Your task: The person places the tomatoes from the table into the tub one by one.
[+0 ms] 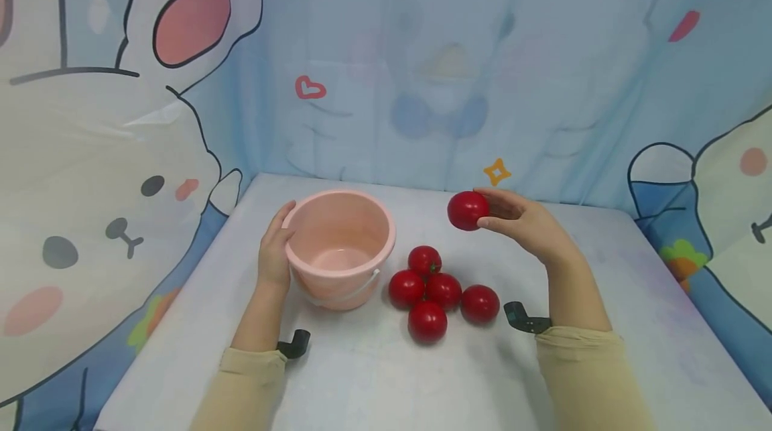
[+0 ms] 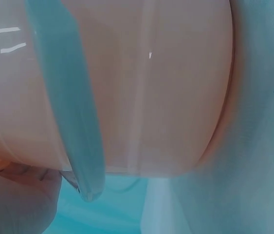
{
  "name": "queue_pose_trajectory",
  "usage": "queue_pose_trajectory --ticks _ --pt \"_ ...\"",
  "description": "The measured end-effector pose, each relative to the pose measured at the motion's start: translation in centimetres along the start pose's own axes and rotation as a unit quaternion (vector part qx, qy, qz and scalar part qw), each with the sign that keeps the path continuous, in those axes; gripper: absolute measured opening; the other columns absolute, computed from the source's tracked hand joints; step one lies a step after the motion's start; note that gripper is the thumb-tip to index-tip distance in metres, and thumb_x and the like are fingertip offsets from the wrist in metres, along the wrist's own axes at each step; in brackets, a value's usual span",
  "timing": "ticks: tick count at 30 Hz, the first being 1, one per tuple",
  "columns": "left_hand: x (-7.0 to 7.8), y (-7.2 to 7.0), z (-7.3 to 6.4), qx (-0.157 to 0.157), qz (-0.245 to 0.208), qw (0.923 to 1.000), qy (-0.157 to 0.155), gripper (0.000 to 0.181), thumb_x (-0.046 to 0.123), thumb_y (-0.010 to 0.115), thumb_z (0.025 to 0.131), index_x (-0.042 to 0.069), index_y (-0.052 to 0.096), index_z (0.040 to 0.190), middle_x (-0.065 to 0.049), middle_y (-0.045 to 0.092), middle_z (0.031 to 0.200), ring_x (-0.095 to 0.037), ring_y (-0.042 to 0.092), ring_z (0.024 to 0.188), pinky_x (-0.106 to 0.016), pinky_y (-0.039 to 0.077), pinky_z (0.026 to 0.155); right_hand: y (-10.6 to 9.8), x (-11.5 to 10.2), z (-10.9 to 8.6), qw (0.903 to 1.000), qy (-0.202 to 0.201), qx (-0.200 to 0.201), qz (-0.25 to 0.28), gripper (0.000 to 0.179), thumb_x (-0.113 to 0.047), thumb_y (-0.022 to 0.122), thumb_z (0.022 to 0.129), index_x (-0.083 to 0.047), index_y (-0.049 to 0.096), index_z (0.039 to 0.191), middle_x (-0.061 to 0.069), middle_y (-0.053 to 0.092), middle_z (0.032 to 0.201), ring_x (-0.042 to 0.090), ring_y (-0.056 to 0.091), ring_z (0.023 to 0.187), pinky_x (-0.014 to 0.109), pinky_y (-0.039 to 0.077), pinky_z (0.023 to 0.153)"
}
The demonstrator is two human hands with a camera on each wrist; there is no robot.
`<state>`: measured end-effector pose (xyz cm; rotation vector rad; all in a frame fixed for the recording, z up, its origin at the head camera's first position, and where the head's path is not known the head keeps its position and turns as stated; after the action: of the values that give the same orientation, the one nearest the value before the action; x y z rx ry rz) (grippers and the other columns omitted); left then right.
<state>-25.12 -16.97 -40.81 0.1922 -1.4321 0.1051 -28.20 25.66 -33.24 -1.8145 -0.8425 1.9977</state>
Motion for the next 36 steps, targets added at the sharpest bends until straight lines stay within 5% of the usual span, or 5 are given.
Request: queue_pose_trajectory --ticks 17,36 --pt "-0.4 -0.2 0.1 0.016 0.013 0.9997 0.013 0.054 0.021 0.037 0.096 0.031 0.044 0.148 0.015 0.037 0.157 -0.009 0.028 0.149 -0.041 0.024 0.124 3.8 -5.5 3.0 0.9953 -0.065 -0.063 0.035 0.059 -0.049 0.075 0.083 -0.041 0.053 0.137 -0.008 0.064 0.130 0.011 0.059 0.124 0.045 0.049 0.105" --pt "-0.6 0.1 0.4 0.014 0.002 0.9998 0.017 0.051 0.024 0.037 0.098 0.032 0.045 0.147 0.016 0.040 0.155 -0.008 0.029 0.148 -0.042 0.024 0.123 7.4 -8.4 4.7 0.9912 -0.068 -0.098 0.057 0.060 -0.044 0.078 0.081 -0.037 0.056 0.136 -0.006 0.064 0.131 0.014 0.059 0.124 0.045 0.052 0.102"
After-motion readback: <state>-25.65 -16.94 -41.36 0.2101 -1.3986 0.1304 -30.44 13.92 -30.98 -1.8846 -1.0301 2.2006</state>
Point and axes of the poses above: each hand's wrist, its own z-axis towards the middle knuckle, its own y-axis out of the palm, x = y × z, the point moved 4 cm from there along z, towards the middle knuckle
